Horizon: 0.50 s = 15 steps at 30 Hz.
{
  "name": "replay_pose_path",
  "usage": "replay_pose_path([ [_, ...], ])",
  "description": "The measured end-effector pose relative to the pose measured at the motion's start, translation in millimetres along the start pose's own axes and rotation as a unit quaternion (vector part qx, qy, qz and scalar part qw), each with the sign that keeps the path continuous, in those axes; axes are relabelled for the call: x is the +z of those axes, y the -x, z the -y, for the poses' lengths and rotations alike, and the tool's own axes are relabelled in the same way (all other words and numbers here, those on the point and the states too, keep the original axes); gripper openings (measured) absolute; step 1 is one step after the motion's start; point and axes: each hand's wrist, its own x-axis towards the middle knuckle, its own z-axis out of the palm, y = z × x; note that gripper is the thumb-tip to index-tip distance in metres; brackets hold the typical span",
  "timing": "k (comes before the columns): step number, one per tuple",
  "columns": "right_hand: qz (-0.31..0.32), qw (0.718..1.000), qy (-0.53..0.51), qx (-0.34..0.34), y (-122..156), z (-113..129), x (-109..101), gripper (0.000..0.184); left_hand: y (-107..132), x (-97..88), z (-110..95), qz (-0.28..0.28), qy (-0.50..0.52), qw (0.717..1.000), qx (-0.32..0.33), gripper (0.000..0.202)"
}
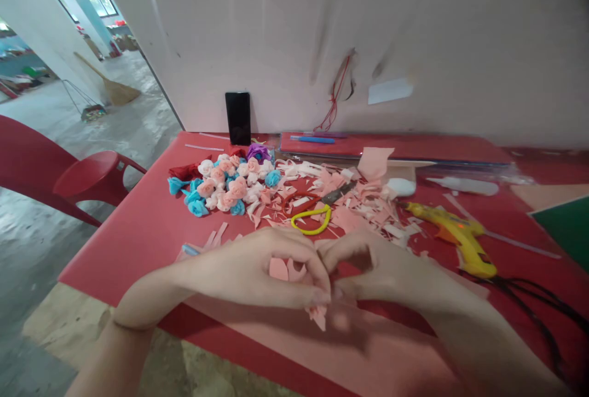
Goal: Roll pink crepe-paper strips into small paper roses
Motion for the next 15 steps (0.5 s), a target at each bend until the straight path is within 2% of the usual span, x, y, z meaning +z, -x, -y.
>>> replay_pose_path([
  [8,0.013,1.000,-0.007,0.004,0.0,5.4,0.3,0.009,0.4,-0.1,-0.3,0.018,0.025,0.999,-0.012,0.010],
  [11,0.004,1.000,-0.023,-0.006,0.7,6.2,0.6,0.009,-0.4,0.6,-0.7,0.010,0.077,0.997,-0.014,0.009],
  [13,-0.045,0.997,-0.053,-0.036,1.6,4.6,2.8,0.008,-1.6,1.6,0.5,-0.043,0.110,0.993,-0.010,0.011],
  [15,-0.145,0.981,-0.086,-0.094,2.5,1.4,6.9,0.008,-3.6,3.2,4.3,-0.134,0.082,0.987,0.025,0.012],
])
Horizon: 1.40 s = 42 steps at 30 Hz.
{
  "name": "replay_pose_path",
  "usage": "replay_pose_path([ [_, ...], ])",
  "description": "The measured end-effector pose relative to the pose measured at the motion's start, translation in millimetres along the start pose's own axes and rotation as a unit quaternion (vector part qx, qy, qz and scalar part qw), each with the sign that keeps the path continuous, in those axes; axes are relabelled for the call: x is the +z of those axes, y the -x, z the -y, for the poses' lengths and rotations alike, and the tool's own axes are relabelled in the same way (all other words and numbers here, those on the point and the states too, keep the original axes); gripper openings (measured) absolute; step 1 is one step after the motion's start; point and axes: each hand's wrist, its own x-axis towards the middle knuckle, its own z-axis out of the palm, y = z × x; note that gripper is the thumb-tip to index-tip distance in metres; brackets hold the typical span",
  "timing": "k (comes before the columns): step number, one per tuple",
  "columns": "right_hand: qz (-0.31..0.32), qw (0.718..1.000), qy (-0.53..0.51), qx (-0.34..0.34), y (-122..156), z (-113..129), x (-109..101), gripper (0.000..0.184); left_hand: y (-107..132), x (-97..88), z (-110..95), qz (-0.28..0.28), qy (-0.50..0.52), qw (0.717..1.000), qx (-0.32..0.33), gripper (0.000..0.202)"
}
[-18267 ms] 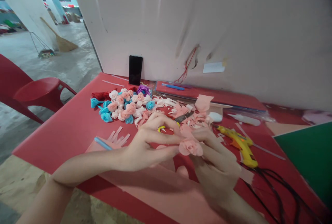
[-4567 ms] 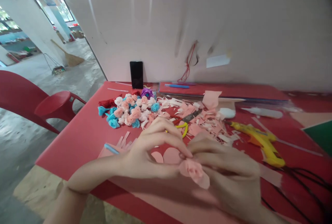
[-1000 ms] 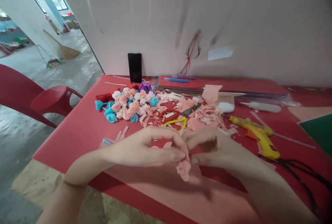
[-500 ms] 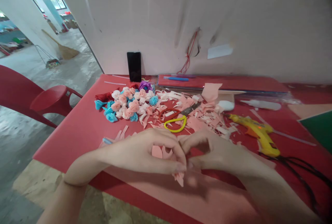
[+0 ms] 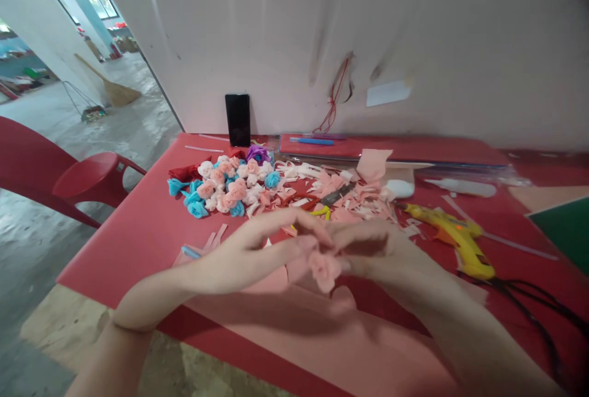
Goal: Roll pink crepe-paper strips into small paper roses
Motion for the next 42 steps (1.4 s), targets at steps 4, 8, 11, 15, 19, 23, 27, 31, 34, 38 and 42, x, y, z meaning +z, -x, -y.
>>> replay_pose_path([
  [4,-0.176,0.971,-0.016,-0.162,4,-9,8,0.014,-3,5.5,14,-0.112,-0.080,0.981,0.140,0.006],
  [8,-0.234,0.941,0.049,-0.241,6,-16,17,0.021,-4,12.9,25,-0.145,-0.111,0.958,0.222,0.012],
  [11,-0.242,0.927,0.089,-0.272,6,-17,23,0.025,-4,16.0,29,-0.181,-0.128,0.946,0.237,0.010],
  [15,-0.244,0.923,0.097,-0.280,7,-14,28,0.025,-4,16.3,32,-0.198,-0.125,0.940,0.247,0.012],
  [19,-0.176,0.960,0.054,-0.212,6,-10,23,0.017,-4,12.2,28,-0.169,-0.124,0.946,0.248,0.015],
  [23,-0.071,0.985,0.025,-0.153,3,-8,11,0.007,-5,2.7,17,-0.098,-0.181,0.949,0.239,0.018],
  [27,0.027,0.991,0.039,-0.124,0,-10,2,0.006,-6,-7.0,5,-0.009,-0.240,0.937,0.253,0.026],
  [31,0.140,0.985,0.008,-0.098,-7,-19,0,0.007,-6,-10.9,3,0.075,-0.260,0.931,0.243,0.028],
  [34,0.209,0.974,-0.053,-0.067,-11,-28,-2,0.014,-7,-11.4,6,0.111,-0.263,0.926,0.248,0.028],
  [38,0.233,0.969,-0.082,-0.005,-12,-39,-4,0.018,-8,-11.4,9,0.140,-0.267,0.919,0.256,0.021],
  [42,0.237,0.967,-0.075,0.056,-12,-42,-3,0.023,-10,-10.1,11,0.167,-0.252,0.914,0.272,0.025],
])
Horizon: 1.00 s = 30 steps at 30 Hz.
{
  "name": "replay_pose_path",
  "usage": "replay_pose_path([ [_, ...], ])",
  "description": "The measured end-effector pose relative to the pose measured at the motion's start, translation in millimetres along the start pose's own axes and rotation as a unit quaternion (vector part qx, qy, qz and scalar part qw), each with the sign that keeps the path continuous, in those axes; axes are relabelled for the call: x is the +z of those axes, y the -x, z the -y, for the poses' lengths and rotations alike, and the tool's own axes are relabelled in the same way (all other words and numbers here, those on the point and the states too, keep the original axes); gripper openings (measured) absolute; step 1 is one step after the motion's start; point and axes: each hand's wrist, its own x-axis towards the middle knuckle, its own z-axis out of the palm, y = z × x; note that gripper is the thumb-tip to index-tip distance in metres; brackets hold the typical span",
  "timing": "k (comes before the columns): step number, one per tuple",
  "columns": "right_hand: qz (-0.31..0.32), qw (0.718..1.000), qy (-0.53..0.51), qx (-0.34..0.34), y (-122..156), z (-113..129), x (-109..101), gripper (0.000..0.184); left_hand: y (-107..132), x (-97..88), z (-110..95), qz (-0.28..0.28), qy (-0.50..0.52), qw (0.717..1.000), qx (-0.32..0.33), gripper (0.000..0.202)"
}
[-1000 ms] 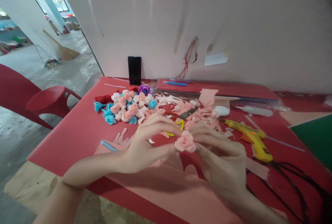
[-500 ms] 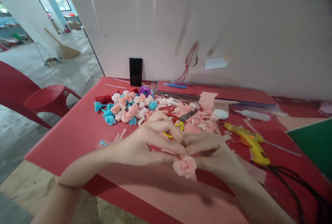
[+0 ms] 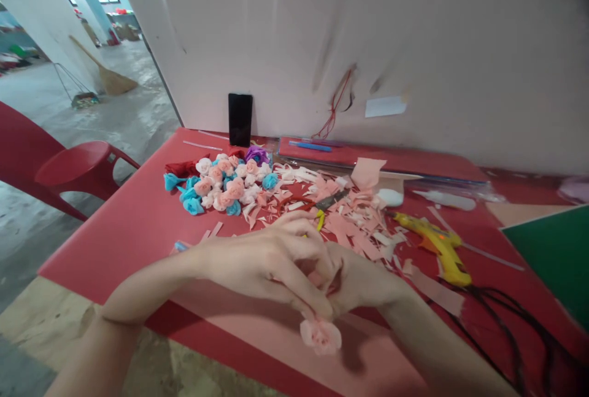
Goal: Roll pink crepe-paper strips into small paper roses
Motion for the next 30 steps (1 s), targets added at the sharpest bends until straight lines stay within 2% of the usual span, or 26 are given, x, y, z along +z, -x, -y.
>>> replay_pose_path([
  [9,-0.014,0.999,0.012,0.048,-1,7,2,0.020,0,3.3,8,0.019,0.056,0.998,-0.014,0.025],
  [11,-0.007,0.999,0.008,0.034,-1,10,2,0.021,0,6.6,8,0.002,0.087,0.996,-0.031,0.024],
  [13,0.004,1.000,0.001,-0.013,1,15,0,0.017,0,14.0,9,-0.051,0.139,0.987,-0.065,0.021],
  [15,-0.002,0.997,0.002,-0.074,4,22,-3,0.009,0,25.6,14,-0.131,0.186,0.966,-0.120,0.023],
  [16,-0.026,0.996,0.018,-0.082,6,25,-5,0.004,0,32.4,17,-0.190,0.197,0.951,-0.144,0.027],
  [18,-0.095,0.990,0.050,-0.092,9,29,-9,0.005,1,46.8,26,-0.267,0.143,0.932,-0.199,0.029],
  [19,-0.133,0.985,0.055,-0.093,10,31,-11,0.007,1,53.9,29,-0.273,0.078,0.929,-0.239,0.026],
  [22,-0.204,0.973,0.024,-0.104,12,32,-14,0.005,2,74.9,37,-0.226,0.016,0.937,-0.266,0.018],
  [26,-0.247,0.961,-0.010,-0.120,13,37,-12,0.005,2,105.0,37,-0.064,-0.047,0.971,-0.226,0.021],
  [28,-0.263,0.957,-0.009,-0.125,12,40,-10,0.009,2,119.0,37,-0.005,-0.097,0.972,-0.214,0.021],
  [30,-0.268,0.955,-0.009,-0.127,12,42,-8,0.011,2,129.6,38,0.023,-0.149,0.966,-0.211,0.024],
])
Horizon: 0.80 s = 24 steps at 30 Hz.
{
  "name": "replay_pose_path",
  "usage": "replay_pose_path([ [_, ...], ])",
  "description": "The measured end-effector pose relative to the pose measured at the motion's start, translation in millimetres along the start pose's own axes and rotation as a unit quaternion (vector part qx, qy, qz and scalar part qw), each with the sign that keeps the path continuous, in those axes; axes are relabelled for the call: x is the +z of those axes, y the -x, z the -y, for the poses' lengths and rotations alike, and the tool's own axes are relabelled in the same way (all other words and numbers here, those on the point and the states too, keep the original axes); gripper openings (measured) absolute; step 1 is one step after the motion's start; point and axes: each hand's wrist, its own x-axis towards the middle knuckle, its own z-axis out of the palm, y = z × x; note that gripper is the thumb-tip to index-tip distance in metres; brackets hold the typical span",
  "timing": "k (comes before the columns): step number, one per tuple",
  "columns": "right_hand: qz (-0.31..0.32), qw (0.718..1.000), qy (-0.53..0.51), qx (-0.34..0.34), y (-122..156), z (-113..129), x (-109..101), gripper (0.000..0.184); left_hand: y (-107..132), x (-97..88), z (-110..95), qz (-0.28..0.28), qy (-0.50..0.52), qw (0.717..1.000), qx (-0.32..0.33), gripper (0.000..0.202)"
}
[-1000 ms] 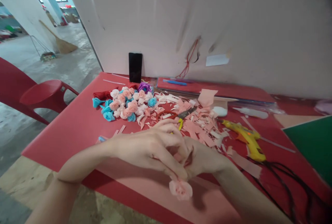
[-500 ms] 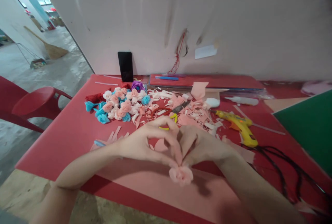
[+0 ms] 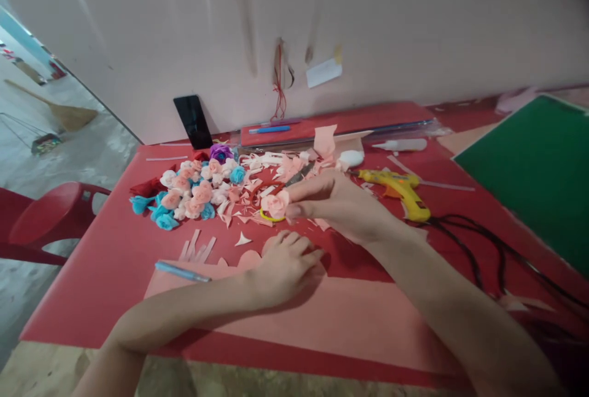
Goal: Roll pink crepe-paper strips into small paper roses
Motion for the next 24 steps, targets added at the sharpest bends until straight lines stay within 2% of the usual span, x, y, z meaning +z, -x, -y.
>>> replay_pose_path([
  [3,0.008,1.000,-0.010,-0.010,-0.2,0.7,1.6,0.009,-1.1,7.8,-0.4,0.004,-0.060,0.998,0.011,0.025],
  [7,0.018,0.999,-0.023,-0.026,0.0,0.7,1.9,0.006,0.5,9.6,2.3,-0.009,-0.091,0.995,0.038,0.022],
  [12,0.021,0.999,-0.029,-0.041,-0.6,0.9,0.9,0.003,4.7,10.9,4.1,-0.035,-0.096,0.993,0.062,0.017],
  [18,0.004,0.999,-0.037,-0.021,0.2,0.9,1.9,0.004,3.0,9.0,3.5,-0.059,-0.108,0.991,0.046,0.019],
  [24,0.023,0.998,-0.036,-0.038,-0.2,-1.1,0.8,0.007,3.4,8.0,5.3,-0.088,-0.092,0.989,0.073,0.016],
])
